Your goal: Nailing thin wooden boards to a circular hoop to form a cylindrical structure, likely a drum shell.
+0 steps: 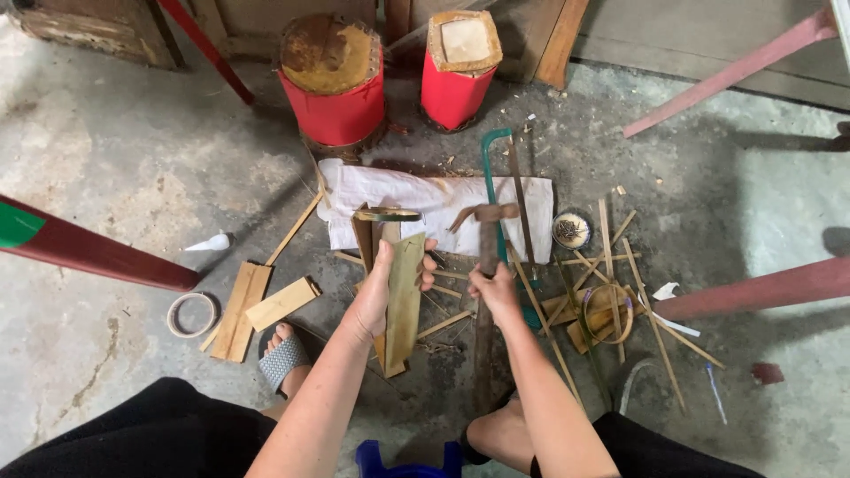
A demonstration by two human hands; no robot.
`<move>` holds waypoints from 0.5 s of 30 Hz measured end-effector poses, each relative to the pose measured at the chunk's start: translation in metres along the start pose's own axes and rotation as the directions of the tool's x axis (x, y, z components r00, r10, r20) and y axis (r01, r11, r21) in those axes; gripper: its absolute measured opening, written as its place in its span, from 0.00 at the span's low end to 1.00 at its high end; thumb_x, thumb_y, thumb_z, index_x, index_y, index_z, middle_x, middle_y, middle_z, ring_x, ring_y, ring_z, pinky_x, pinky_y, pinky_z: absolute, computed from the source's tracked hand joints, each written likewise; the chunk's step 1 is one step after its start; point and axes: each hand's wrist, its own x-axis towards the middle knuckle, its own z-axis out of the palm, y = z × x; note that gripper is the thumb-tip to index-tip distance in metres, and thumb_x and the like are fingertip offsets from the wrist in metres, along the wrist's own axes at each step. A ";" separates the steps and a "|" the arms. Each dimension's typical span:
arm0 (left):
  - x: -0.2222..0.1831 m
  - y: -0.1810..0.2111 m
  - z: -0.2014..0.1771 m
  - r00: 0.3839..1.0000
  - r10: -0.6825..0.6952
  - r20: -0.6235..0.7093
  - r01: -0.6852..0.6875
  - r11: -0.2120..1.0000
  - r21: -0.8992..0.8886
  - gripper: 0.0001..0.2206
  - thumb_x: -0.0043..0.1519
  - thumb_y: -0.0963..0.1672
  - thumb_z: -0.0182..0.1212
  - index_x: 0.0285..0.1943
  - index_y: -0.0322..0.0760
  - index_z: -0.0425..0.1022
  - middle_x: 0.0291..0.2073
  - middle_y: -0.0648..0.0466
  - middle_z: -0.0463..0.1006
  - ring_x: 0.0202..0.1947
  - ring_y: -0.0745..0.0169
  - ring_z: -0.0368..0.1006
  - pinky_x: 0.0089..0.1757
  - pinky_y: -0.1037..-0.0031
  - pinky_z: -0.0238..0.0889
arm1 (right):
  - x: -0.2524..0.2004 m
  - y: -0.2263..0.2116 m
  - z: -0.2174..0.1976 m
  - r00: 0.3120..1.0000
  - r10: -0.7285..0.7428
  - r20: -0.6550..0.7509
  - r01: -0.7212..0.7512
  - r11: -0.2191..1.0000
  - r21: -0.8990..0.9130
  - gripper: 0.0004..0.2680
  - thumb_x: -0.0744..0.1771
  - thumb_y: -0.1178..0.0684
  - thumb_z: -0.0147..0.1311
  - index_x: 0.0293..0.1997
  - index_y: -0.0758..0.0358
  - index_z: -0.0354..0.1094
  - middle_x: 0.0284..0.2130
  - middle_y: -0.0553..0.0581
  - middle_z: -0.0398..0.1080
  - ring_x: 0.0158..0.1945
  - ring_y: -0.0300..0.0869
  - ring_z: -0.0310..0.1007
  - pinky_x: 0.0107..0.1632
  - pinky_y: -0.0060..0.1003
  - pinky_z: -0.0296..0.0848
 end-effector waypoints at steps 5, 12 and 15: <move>0.000 0.022 -0.005 0.962 0.257 0.091 -0.271 0.939 0.214 0.33 0.70 0.58 0.34 0.69 0.32 0.68 0.49 0.45 0.78 0.48 0.59 0.75 0.54 0.67 0.69 | -0.090 -0.157 -0.035 0.979 -0.201 -0.027 0.195 0.970 -0.145 0.04 0.65 0.55 0.56 0.40 0.59 0.68 0.13 0.60 0.70 0.18 0.46 0.73 0.30 0.37 0.73; -0.021 0.053 0.026 0.853 0.450 0.264 -0.519 0.789 0.330 0.31 0.71 0.56 0.33 0.74 0.33 0.63 0.51 0.41 0.74 0.50 0.52 0.72 0.56 0.58 0.65 | -0.149 -0.184 -0.059 0.953 -0.263 0.151 0.286 0.946 -0.156 0.19 0.63 0.58 0.57 0.61 0.68 0.61 0.25 0.66 0.77 0.19 0.47 0.78 0.30 0.43 0.79; -0.022 0.049 0.030 0.826 0.500 0.260 -0.562 0.766 0.313 0.32 0.70 0.57 0.31 0.74 0.33 0.62 0.49 0.41 0.75 0.47 0.54 0.71 0.52 0.60 0.67 | -0.176 -0.204 -0.052 0.935 -0.323 0.145 0.341 0.931 -0.128 0.23 0.64 0.62 0.55 0.68 0.69 0.54 0.27 0.67 0.75 0.20 0.47 0.76 0.29 0.43 0.78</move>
